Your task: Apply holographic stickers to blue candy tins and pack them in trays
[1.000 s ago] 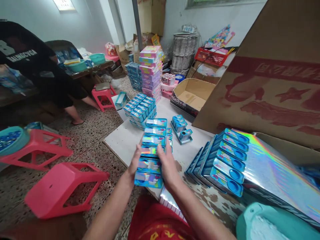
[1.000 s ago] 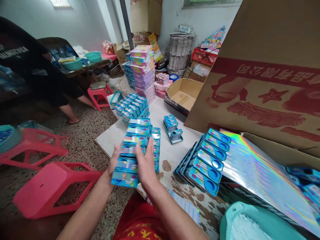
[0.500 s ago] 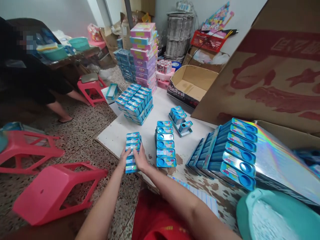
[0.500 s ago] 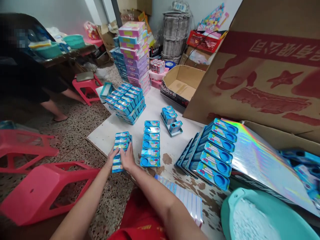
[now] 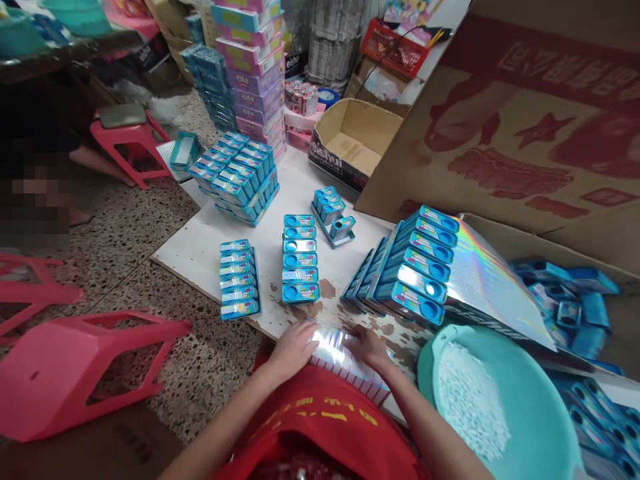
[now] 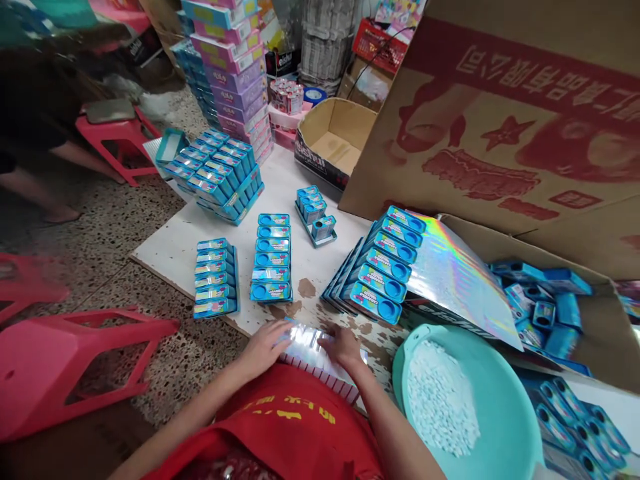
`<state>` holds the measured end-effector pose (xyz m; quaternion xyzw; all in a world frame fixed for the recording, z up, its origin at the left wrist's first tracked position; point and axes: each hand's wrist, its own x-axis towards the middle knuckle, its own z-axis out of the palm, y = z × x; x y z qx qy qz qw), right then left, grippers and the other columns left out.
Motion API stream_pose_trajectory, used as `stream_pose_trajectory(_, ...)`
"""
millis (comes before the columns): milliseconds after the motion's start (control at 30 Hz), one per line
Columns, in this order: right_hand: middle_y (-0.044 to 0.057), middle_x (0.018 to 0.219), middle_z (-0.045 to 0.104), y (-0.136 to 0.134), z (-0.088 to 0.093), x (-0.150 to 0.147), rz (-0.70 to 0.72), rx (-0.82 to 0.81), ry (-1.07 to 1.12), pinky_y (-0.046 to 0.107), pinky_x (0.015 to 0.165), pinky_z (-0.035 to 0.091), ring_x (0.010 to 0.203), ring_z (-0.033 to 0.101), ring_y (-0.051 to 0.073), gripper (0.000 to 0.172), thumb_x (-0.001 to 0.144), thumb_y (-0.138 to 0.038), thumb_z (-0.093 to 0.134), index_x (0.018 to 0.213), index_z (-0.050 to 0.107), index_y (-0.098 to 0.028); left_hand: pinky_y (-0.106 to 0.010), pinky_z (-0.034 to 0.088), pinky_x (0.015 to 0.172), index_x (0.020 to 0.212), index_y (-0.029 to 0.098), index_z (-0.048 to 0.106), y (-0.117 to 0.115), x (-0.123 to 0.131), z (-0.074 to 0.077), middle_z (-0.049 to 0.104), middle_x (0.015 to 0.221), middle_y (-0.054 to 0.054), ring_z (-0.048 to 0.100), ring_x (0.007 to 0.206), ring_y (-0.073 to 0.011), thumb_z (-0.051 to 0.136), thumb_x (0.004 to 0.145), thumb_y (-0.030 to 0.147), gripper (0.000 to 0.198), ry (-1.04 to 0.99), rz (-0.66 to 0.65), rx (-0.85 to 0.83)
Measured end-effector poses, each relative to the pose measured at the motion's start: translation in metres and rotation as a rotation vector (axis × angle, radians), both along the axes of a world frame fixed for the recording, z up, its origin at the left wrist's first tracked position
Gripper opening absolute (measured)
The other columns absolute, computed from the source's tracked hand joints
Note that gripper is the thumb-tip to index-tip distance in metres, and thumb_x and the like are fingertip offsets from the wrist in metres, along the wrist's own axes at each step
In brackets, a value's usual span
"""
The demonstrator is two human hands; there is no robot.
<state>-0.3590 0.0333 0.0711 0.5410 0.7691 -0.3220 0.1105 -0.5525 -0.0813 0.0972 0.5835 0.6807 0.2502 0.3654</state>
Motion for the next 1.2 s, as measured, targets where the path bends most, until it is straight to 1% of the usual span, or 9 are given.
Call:
stream_pose_trajectory(67,0.003,0.079,0.071,-0.001,0.0,0.002,0.044,-0.05,0.099,0.029,0.068,0.046,0.077,0.065,0.021,0.016,0.078,-0.032,0.058,0.082,0.069,-0.021,-0.042,0.029,0.105,0.119,0.019,0.057,0.027,0.017,-0.01,0.057,0.128,-0.011,0.048,0.12,-0.0247,0.046,0.087,0.024,0.035,0.056,-0.102,-0.071)
stream_pose_trajectory(167,0.002,0.081,0.071,-0.007,0.005,0.005,0.086,0.057,0.244,0.026,0.068,0.046,0.076,0.065,0.018,0.02,0.084,-0.028,0.051,0.086,0.07,-0.022,-0.045,0.028,0.102,0.104,0.018,0.065,0.054,0.028,-0.018,0.066,0.111,-0.011,0.055,0.11,-0.0256,0.043,0.088,0.024,0.027,0.104,-0.195,-0.165)
stream_pose_trajectory(233,0.005,0.088,0.07,-0.012,0.009,0.007,0.134,0.233,0.271,0.028,0.07,0.046,0.081,0.064,0.02,0.022,0.085,-0.027,0.05,0.093,0.07,-0.022,-0.042,0.032,0.097,0.09,0.019,0.067,0.061,0.03,-0.022,0.069,0.1,-0.009,0.058,0.102,-0.0249,0.042,0.088,0.026,0.027,0.119,-0.198,-0.198)
stream_pose_trajectory(300,0.008,0.098,0.068,-0.018,0.01,0.01,0.212,0.424,0.217,0.033,0.075,0.045,0.09,0.061,0.023,0.023,0.086,-0.028,0.051,0.101,0.069,-0.023,-0.04,0.033,0.092,0.085,0.019,0.067,0.063,0.031,-0.024,0.07,0.096,-0.009,0.058,0.1,-0.0247,0.041,0.088,0.027,0.028,0.134,-0.176,-0.209)
stream_pose_trajectory(400,0.009,0.108,0.066,-0.028,0.008,0.015,0.34,0.573,0.148,0.037,0.082,0.043,0.098,0.058,0.025,0.027,0.089,-0.026,0.05,0.11,0.065,-0.025,-0.039,0.034,0.091,0.081,0.018,0.067,0.064,0.033,-0.027,0.071,0.092,-0.008,0.059,0.097,-0.0237,0.041,0.087,0.026,0.028,0.156,-0.155,-0.231)
stream_pose_trajectory(567,0.009,0.12,0.063,-0.039,0.002,0.022,0.468,0.58,0.096,0.039,0.088,0.042,0.107,0.056,0.026,0.036,0.09,-0.018,0.045,0.125,0.057,-0.023,-0.037,0.035,0.089,0.079,0.019,0.067,0.068,0.036,-0.026,0.072,0.091,-0.007,0.06,0.094,-0.0225,0.04,0.086,0.025,0.029,0.171,-0.137,-0.262)
stream_pose_trajectory(800,0.012,0.13,0.056,-0.038,0.002,0.019,0.457,0.585,0.021,0.043,0.094,0.039,0.115,0.052,0.029,0.036,0.092,-0.023,0.044,0.126,0.056,-0.019,-0.033,0.038,0.081,0.082,0.018,0.069,0.07,0.036,-0.022,0.072,0.092,-0.008,0.062,0.093,-0.0219,0.042,0.083,0.025,0.028,0.183,-0.142,-0.283)
stream_pose_trajectory(1000,0.012,0.129,0.057,-0.041,-0.001,0.021,0.536,0.569,0.0,0.041,0.095,0.037,0.116,0.052,0.027,0.038,0.094,-0.021,0.039,0.128,0.053,-0.016,-0.03,0.038,0.078,0.084,0.017,0.07,0.071,0.038,-0.026,0.072,0.091,-0.007,0.062,0.09,-0.0206,0.041,0.084,0.026,0.03,0.198,-0.127,-0.309)
stream_pose_trajectory(1200,0.012,0.128,0.058,-0.042,-0.007,0.019,0.449,0.551,-0.033,0.039,0.091,0.038,0.115,0.052,0.027,0.038,0.093,-0.025,0.041,0.129,0.052,-0.018,-0.029,0.038,0.078,0.084,0.018,0.069,0.073,0.039,-0.023,0.072,0.091,-0.007,0.062,0.09,-0.0199,0.043,0.084,0.026,0.028,0.2,-0.121,-0.318)
